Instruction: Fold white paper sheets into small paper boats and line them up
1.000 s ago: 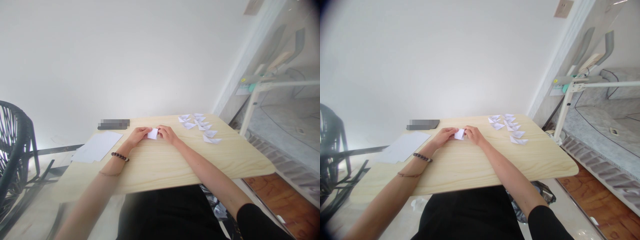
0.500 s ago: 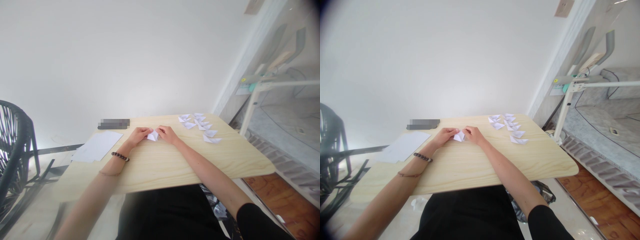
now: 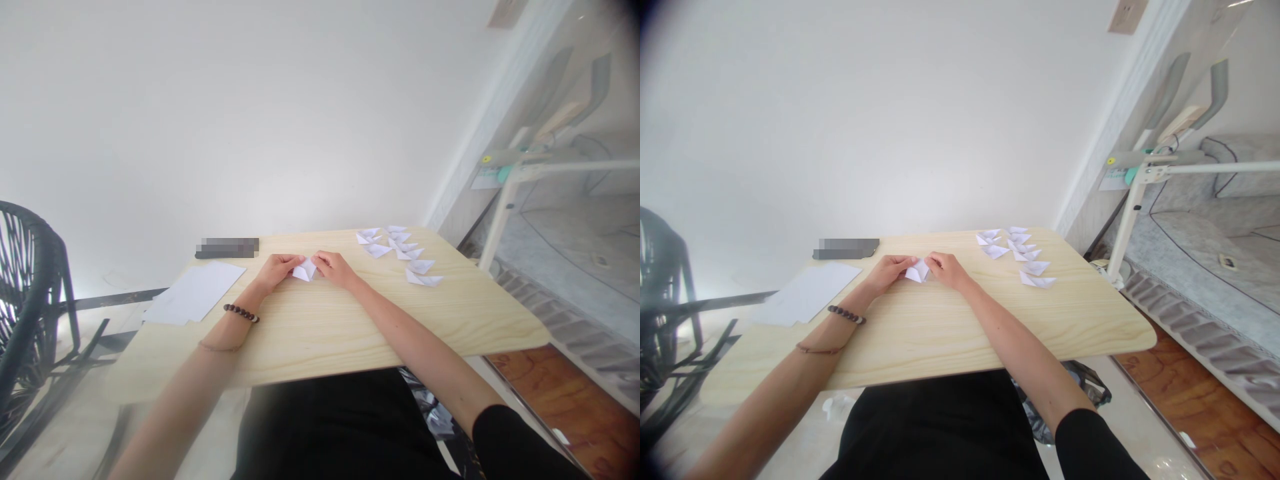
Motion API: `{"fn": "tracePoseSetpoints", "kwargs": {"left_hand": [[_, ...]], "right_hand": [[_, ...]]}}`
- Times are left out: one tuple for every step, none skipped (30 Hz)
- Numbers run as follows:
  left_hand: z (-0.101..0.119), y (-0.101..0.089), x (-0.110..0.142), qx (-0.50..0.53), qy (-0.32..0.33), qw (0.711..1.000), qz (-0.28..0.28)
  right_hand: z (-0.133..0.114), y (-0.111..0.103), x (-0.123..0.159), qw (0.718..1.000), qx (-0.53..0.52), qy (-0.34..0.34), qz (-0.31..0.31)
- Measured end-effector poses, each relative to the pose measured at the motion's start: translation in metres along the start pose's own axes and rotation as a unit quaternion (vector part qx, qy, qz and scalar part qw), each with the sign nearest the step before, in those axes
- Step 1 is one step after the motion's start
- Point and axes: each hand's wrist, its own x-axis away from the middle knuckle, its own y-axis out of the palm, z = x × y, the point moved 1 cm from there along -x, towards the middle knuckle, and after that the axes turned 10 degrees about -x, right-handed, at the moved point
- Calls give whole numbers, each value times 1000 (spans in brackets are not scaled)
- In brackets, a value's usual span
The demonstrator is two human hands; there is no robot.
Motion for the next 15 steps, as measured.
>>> {"fn": "tracePoseSetpoints", "kwargs": {"left_hand": [[0,0,0,-2,1,1000,1],[-1,0,-1,-4,3,1000,1],[-1,0,-1,-7,5,1000,3],[-2,-1,-1,-11,6,1000,7],[-3,-1,-2,-17,7,1000,12],[-3,-2,-2,-25,8,999,18],[-4,-2,-2,-33,8,999,24],[-5,-2,-3,-41,9,999,28],[-5,-3,-3,-48,10,998,30],[-6,-3,-3,-53,10,998,30],[-6,-3,-3,-56,10,998,31],[-5,-3,-3,-57,10,998,33],[-4,-3,-2,-54,10,998,35],[-3,-3,-2,-46,9,998,36],[-1,-2,-1,-32,8,999,33]], "right_hand": [[0,0,0,1000,-3,4,-4],[0,0,0,1000,-6,8,-7],[0,0,0,1000,-9,11,-11],[0,0,0,1000,-11,13,-13],[0,0,0,1000,-12,12,-14],[0,0,0,1000,-12,11,-15],[-1,0,0,1000,-11,10,-15],[-1,0,0,1000,-11,9,-15],[-1,0,0,1000,-13,10,-17],[-1,1,0,1000,-15,11,-18],[-1,1,0,1000,-17,12,-19],[-1,1,0,1000,-19,13,-19],[0,1,0,1000,-21,13,-17],[0,1,0,1000,-22,14,-12],[1,1,0,1000,-24,17,-6]]}}
